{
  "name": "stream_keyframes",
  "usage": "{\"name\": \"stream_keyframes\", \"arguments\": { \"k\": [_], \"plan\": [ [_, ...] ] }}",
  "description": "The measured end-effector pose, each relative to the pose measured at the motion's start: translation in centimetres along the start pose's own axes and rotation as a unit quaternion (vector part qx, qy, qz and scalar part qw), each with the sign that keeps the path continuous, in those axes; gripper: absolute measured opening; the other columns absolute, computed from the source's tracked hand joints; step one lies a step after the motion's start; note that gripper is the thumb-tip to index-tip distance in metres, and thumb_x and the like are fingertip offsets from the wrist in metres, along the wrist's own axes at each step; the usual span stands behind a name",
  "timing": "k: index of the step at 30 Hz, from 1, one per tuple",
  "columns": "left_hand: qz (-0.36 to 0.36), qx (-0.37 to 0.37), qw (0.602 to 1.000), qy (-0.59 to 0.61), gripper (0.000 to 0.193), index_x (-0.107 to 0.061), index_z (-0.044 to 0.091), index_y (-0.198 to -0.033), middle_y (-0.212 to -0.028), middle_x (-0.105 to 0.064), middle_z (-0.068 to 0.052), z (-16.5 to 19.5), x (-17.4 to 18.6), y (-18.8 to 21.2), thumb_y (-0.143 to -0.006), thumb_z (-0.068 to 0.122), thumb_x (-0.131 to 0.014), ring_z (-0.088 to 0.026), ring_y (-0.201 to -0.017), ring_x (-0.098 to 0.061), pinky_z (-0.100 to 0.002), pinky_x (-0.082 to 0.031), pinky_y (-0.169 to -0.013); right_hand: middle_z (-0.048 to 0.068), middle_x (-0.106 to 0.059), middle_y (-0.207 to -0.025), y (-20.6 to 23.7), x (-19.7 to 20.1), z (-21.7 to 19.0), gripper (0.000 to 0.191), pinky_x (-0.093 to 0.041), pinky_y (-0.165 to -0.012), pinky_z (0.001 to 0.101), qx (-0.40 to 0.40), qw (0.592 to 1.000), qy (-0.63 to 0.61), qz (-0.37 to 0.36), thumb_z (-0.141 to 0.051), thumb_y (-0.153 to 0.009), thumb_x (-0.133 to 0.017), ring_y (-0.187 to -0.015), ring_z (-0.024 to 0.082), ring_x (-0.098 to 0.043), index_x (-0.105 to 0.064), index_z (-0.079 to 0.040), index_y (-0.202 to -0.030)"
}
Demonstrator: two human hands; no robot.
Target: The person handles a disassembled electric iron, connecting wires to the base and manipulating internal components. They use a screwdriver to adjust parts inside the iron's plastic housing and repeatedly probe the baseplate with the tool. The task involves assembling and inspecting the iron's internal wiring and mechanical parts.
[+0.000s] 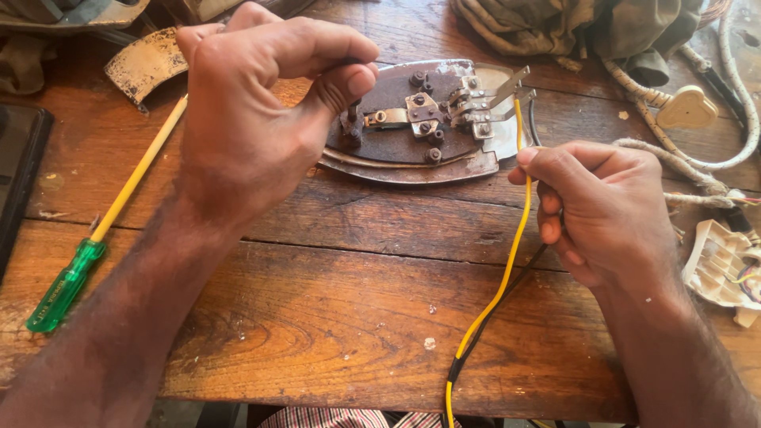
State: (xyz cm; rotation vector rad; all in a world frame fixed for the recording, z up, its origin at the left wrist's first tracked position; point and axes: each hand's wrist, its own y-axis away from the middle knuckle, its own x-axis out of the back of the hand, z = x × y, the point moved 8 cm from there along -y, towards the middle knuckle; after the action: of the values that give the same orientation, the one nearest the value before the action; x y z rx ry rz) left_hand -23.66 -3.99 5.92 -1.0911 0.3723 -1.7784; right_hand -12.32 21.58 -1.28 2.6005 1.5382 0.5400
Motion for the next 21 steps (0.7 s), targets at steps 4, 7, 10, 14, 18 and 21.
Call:
{"name": "stream_keyframes", "arguments": {
  "k": [4,7,10,14,18,21],
  "plan": [
    [-0.053,0.090,0.993,0.062,0.015,-0.073,0.016,-0.116,-0.105,-0.073,0.007,-1.4,-0.8,0.1,-0.101,0.016,-0.071,-0.008,-0.104,-0.056,-0.028,-0.040,-0.097,0.000,-0.051,-0.051,0.0,0.0,0.1,0.022,-0.024,-0.023,0.0223,0.000,1.000,-0.001,-0.003,-0.017,-0.095,-0.071,-0.032,0.005,-0.043,-0.075,0.002,-0.085],
    [-0.056,0.046,0.997,0.030,0.016,-0.073,0.013,-0.119,-0.105,-0.076,0.006,-0.8,-0.9,0.1,-0.104,0.009,-0.069,-0.010,-0.104,-0.057,-0.032,-0.031,-0.100,-0.001,-0.051,-0.051,-0.1,0.1,0.2,0.022,-0.024,-0.023,0.0225,-0.003,1.000,0.006,0.005,-0.017,-0.094,-0.071,-0.032,0.005,-0.043,-0.075,0.002,-0.085],
    [-0.038,0.014,0.999,-0.016,0.008,-0.076,0.011,-0.112,-0.104,-0.077,0.004,-0.5,-0.6,0.0,-0.104,0.010,-0.075,-0.011,-0.102,-0.058,-0.036,-0.028,-0.102,0.000,-0.052,-0.051,-0.1,0.0,0.1,0.021,-0.024,-0.023,0.0223,0.002,1.000,-0.005,-0.004,-0.017,-0.095,-0.070,-0.032,0.005,-0.043,-0.075,0.002,-0.085],
    [-0.021,0.070,0.996,-0.045,0.010,-0.078,0.014,-0.106,-0.093,-0.076,0.005,-1.1,-0.2,0.1,-0.098,0.021,-0.082,-0.013,-0.091,-0.052,-0.038,-0.024,-0.097,-0.001,-0.052,-0.052,-0.1,-0.1,0.1,0.021,-0.024,-0.023,0.0223,0.004,1.000,-0.006,-0.006,-0.016,-0.095,-0.070,-0.033,0.005,-0.044,-0.074,0.002,-0.086],
    [0.010,-0.004,0.999,-0.042,0.017,-0.076,0.008,-0.113,-0.099,-0.076,0.000,0.7,0.4,0.0,-0.101,0.016,-0.085,-0.014,-0.101,-0.054,-0.039,-0.027,-0.100,0.000,-0.051,-0.051,-0.1,-0.1,-0.1,0.022,-0.023,-0.023,0.0222,0.008,1.000,-0.013,-0.007,-0.016,-0.095,-0.071,-0.031,0.005,-0.041,-0.074,0.003,-0.085],
    [-0.040,0.091,0.992,0.083,0.012,-0.074,0.017,-0.111,-0.105,-0.073,0.006,-1.0,-0.6,-0.3,-0.099,0.016,-0.073,-0.006,-0.103,-0.054,-0.029,-0.044,-0.095,0.000,-0.051,-0.049,-0.1,-0.1,0.0,0.022,-0.022,-0.022,0.0226,0.000,1.000,-0.001,-0.007,-0.017,-0.094,-0.070,-0.029,0.006,-0.039,-0.074,0.002,-0.084]
  ]
}}
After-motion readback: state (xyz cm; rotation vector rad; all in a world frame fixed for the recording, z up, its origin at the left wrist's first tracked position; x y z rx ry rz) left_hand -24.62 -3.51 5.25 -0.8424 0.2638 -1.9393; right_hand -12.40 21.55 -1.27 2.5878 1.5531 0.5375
